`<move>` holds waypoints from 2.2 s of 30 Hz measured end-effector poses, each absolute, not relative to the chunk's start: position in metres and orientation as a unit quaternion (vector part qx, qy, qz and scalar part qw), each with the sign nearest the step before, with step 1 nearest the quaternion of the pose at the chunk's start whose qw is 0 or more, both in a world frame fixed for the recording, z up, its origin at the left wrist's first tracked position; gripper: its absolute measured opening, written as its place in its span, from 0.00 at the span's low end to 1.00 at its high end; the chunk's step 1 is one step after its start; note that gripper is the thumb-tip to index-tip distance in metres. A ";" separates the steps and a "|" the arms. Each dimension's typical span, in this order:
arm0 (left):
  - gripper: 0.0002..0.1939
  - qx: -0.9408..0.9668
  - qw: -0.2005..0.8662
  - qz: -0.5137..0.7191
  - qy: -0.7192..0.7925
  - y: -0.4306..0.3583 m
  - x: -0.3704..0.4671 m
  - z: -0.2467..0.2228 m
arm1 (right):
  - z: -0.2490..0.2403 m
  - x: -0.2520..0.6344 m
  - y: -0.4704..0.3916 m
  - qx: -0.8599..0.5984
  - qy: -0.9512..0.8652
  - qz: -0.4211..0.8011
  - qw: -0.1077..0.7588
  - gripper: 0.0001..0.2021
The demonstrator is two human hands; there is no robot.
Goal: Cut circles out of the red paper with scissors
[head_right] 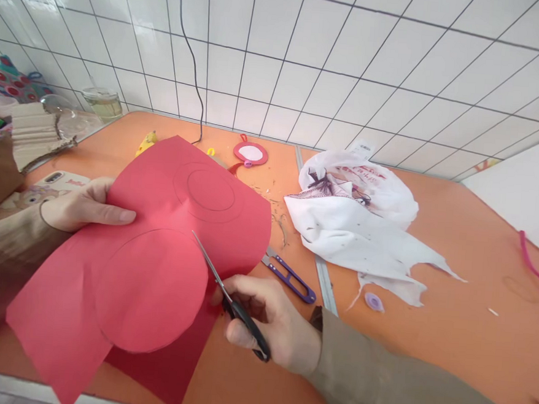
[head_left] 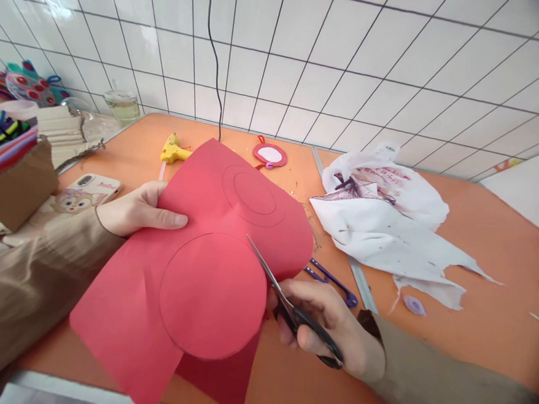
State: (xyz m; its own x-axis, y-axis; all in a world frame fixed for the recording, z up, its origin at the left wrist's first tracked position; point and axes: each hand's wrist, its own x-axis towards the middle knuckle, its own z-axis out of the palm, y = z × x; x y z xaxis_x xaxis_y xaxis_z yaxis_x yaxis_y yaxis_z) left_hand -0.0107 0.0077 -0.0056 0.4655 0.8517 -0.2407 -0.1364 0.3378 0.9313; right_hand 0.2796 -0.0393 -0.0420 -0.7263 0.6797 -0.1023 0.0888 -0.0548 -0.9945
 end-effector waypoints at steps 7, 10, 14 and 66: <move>0.13 0.461 0.728 0.346 0.372 0.007 -0.009 -0.006 | -0.042 0.278 -0.039 -0.296 -0.658 0.655 0.224 0.27; 0.13 0.459 0.730 0.347 0.370 0.007 -0.009 -0.006 | -0.041 0.278 -0.039 -0.295 -0.660 0.654 0.224 0.27; 0.13 0.459 0.729 0.344 0.373 0.008 -0.010 -0.006 | -0.041 0.278 -0.039 -0.291 -0.660 0.655 0.225 0.27; 0.13 0.463 0.734 0.333 0.369 0.007 -0.009 -0.005 | -0.041 0.278 -0.040 -0.300 -0.664 0.648 0.219 0.27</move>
State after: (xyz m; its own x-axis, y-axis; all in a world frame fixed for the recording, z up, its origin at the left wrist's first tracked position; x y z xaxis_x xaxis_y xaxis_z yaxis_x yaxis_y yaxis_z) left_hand -0.0093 0.0074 -0.0052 0.5056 0.8306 -0.2335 -0.1473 0.3497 0.9252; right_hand 0.2778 -0.0399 -0.0414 -0.7241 0.6827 -0.0979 0.1146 -0.0210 -0.9932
